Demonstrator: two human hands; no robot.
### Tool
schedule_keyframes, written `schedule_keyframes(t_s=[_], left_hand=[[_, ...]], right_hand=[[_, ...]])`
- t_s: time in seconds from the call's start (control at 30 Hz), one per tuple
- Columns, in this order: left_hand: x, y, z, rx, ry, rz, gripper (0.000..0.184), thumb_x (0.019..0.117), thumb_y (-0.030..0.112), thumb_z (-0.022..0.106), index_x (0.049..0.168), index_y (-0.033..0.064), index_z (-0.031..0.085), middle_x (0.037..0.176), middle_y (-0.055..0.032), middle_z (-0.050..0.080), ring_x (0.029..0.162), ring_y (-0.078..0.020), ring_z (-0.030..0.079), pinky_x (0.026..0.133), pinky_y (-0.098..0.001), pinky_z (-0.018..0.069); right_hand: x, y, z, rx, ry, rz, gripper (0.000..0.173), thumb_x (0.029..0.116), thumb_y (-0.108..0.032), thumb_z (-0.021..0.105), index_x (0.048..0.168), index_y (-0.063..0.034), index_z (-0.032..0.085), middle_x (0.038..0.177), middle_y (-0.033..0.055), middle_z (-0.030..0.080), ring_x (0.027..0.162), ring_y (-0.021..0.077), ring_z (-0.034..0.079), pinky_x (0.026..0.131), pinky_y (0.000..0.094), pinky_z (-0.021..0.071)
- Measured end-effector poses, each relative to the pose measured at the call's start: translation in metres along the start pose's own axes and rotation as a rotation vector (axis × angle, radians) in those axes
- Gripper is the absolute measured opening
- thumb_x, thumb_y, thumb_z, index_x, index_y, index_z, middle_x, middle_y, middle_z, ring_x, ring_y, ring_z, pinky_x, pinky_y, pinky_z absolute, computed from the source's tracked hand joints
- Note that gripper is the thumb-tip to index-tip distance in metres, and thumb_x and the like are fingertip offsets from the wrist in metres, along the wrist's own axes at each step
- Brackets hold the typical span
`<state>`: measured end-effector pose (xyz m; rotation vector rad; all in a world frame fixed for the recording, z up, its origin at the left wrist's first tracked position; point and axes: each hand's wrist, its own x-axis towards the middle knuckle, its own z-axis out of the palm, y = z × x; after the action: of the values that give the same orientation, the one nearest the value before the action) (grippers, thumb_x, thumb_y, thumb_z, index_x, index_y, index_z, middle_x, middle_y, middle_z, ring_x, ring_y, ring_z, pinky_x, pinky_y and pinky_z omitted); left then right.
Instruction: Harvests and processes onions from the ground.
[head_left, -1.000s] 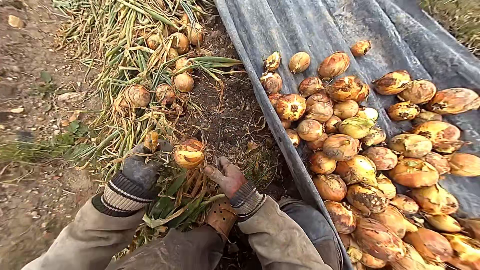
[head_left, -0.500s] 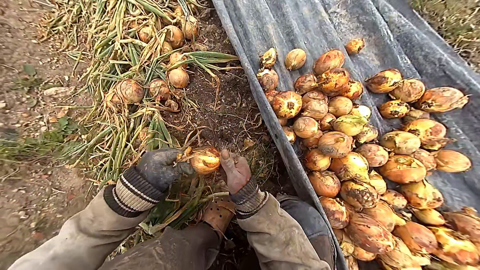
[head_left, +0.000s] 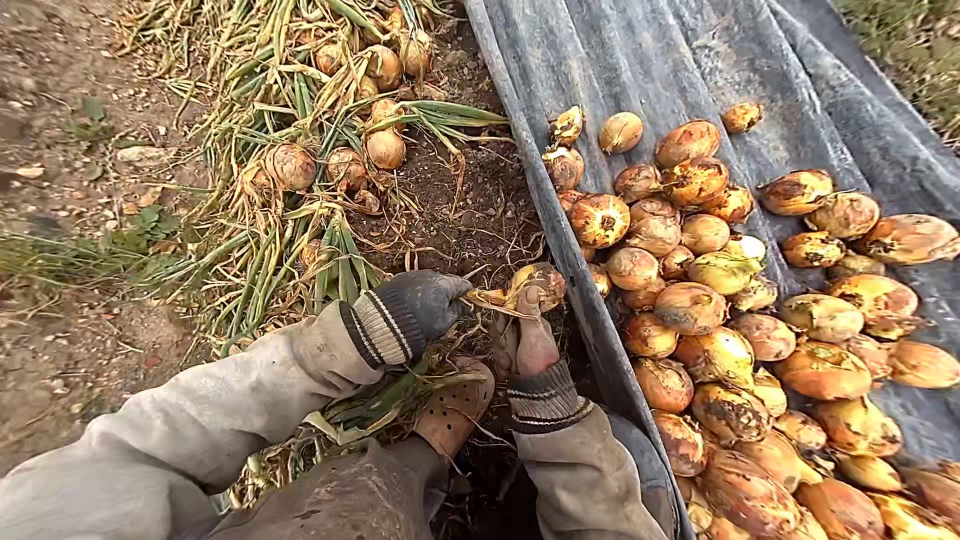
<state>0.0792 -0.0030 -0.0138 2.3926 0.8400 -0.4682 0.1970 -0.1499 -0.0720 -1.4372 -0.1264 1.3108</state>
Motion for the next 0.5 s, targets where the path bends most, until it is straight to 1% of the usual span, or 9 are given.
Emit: schedule_keyframes(t_s=[0.03, 0.1, 0.13, 0.2, 0.27, 0.3, 0.37, 0.43, 0.5], left_hand=[[0.017, -0.008, -0.004, 0.001, 0.092, -0.071, 0.026, 0.1022, 0.026, 0.058, 0.123, 0.0208, 0.073, 0.109, -0.0086, 0.075, 0.101, -0.0296, 0.072, 0.088, -0.0587, 0.0556], [0.044, -0.037, -0.008, 0.03, 0.179, -0.221, 0.027, 0.1018, 0.026, 0.058, 0.122, 0.0171, 0.073, 0.112, -0.0136, 0.074, 0.106, -0.0354, 0.071, 0.091, -0.0641, 0.0538], [0.045, -0.053, -0.004, 0.051, 0.164, -0.212, 0.026, 0.1016, 0.028, 0.059, 0.121, 0.0154, 0.072, 0.112, -0.0138, 0.074, 0.106, -0.0347, 0.07, 0.092, -0.063, 0.0543], [0.023, -0.067, 0.025, 0.1, 0.056, -0.019, 0.032, 0.098, 0.038, 0.066, 0.121, 0.0172, 0.073, 0.118, -0.0073, 0.073, 0.115, -0.0268, 0.067, 0.101, -0.0534, 0.053], [-0.019, -0.063, 0.081, 0.159, -0.148, 0.093, 0.049, 0.0889, 0.054, 0.071, 0.127, 0.0228, 0.072, 0.127, -0.0047, 0.07, 0.122, -0.0267, 0.063, 0.106, -0.0545, 0.05], [-0.043, -0.059, 0.104, 0.184, -0.311, 0.082, 0.051, 0.0895, 0.051, 0.071, 0.131, 0.0204, 0.069, 0.132, -0.01, 0.067, 0.124, -0.0333, 0.061, 0.105, -0.0601, 0.0473], [-0.087, -0.062, 0.131, 0.215, -0.643, -0.02, 0.041, 0.0967, 0.03, 0.064, 0.133, 0.0112, 0.064, 0.132, -0.0217, 0.063, 0.121, -0.0458, 0.059, 0.097, -0.0679, 0.0464], [-0.131, -0.071, 0.129, 0.177, -0.873, -0.198, 0.035, 0.1087, 0.022, 0.046, 0.135, 0.0043, 0.062, 0.135, -0.0252, 0.062, 0.127, -0.0464, 0.057, 0.101, -0.0656, 0.0444], [-0.178, -0.073, 0.09, 0.08, -0.976, -0.465, 0.038, 0.1107, 0.019, 0.043, 0.136, -0.0041, 0.06, 0.139, -0.028, 0.06, 0.134, -0.0442, 0.054, 0.111, -0.0602, 0.04]], right_hand=[[-0.007, -0.01, -0.007, -0.001, 0.031, -0.126, 0.065, 0.1033, -0.068, 0.025, 0.079, -0.0141, 0.053, 0.049, -0.0041, 0.04, 0.034, 0.0072, 0.036, 0.033, 0.0253, 0.0376], [-0.018, -0.034, -0.027, 0.075, 0.154, -0.403, 0.065, 0.106, -0.06, 0.011, 0.081, -0.0163, 0.051, 0.051, -0.0059, 0.044, 0.035, 0.0063, 0.04, 0.033, 0.0242, 0.0404], [-0.018, -0.046, -0.041, 0.136, 0.241, -0.535, 0.07, 0.1047, -0.062, 0.005, 0.081, -0.0172, 0.053, 0.051, -0.0057, 0.047, 0.035, 0.0071, 0.044, 0.033, 0.0249, 0.0438], [-0.007, -0.056, -0.06, 0.213, 0.414, -0.715, 0.074, 0.1051, -0.06, 0.0, 0.08, -0.0148, 0.053, 0.05, -0.0025, 0.049, 0.035, 0.0122, 0.048, 0.033, 0.0295, 0.0472], [0.002, -0.047, -0.058, 0.196, 0.469, -0.636, 0.07, 0.107, -0.056, 0.001, 0.085, -0.0144, 0.053, 0.051, -0.0026, 0.049, 0.035, 0.012, 0.047, 0.034, 0.0297, 0.0473], [0.004, -0.039, -0.051, 0.151, 0.43, -0.563, 0.068, 0.1071, -0.056, 0.003, 0.089, -0.0148, 0.053, 0.053, -0.0033, 0.049, 0.036, 0.0108, 0.047, 0.035, 0.029, 0.0475], [0.002, -0.025, -0.033, 0.023, 0.294, -0.487, 0.064, 0.1083, -0.053, 0.005, 0.095, -0.0137, 0.055, 0.058, -0.0049, 0.05, 0.039, 0.0081, 0.046, 0.037, 0.0265, 0.0469], [0.004, -0.012, -0.023, -0.09, 0.191, -0.465, 0.062, 0.1092, -0.051, 0.01, 0.095, -0.0125, 0.057, 0.058, -0.0067, 0.052, 0.038, 0.0056, 0.045, 0.036, 0.0245, 0.0455], [0.009, -0.004, -0.019, -0.144, 0.103, -0.396, 0.065, 0.1087, -0.051, 0.008, 0.094, -0.0123, 0.058, 0.057, -0.0062, 0.053, 0.038, 0.0051, 0.045, 0.036, 0.0238, 0.0438]])
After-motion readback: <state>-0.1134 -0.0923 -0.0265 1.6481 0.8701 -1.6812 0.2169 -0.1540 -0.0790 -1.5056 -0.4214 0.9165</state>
